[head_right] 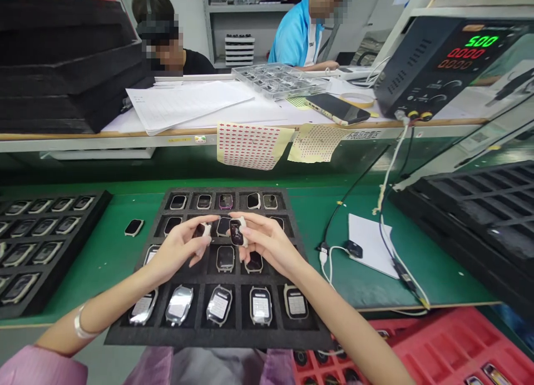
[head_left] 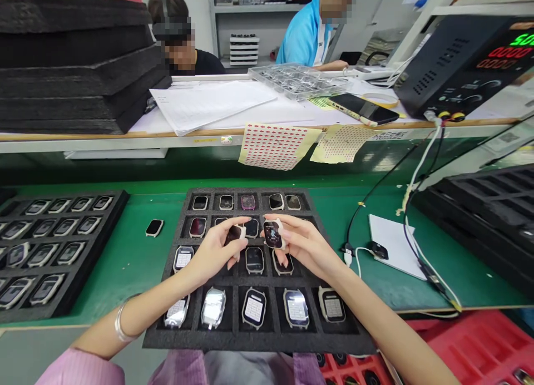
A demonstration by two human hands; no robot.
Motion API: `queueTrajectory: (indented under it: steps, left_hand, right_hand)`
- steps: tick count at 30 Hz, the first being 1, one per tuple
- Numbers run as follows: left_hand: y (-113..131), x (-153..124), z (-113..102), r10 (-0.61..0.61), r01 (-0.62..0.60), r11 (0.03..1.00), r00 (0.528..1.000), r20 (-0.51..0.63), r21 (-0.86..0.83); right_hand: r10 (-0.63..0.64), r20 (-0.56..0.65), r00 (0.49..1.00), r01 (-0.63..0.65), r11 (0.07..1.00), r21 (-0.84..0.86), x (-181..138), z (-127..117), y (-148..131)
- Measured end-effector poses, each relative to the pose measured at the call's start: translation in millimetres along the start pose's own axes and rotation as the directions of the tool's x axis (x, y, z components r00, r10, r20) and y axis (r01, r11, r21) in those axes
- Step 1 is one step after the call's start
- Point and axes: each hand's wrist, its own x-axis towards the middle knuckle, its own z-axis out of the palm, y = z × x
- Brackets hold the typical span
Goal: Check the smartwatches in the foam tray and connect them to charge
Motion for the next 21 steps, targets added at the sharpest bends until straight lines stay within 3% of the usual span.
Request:
queueTrajectory:
  steps: [9,16,21]
  left_hand:
    - [-10.0,-0.2,-4.6,0.178,-0.149,0.910,0.983,-0.041,0.388]
    - [-10.5,-0.7,-4.9,0.284,-0.259,0.856,0.959,0.013,0.447]
    - [-6.3,-4.1,-5.7,0.264,-0.251,0.815,0.963,0.050,0.523]
  right_hand:
    - [0.018,0.026,0.999,-0.018,1.000,-0.011,-1.0,0.1,-0.7]
    - [0.014,0.017,1.000,-0.013,0.999,-0.035,-1.7,3.3,-1.7]
    - [0.024,0.025,0.999,-0.022,0.997,-0.071,-2.2,0.6,-0.8]
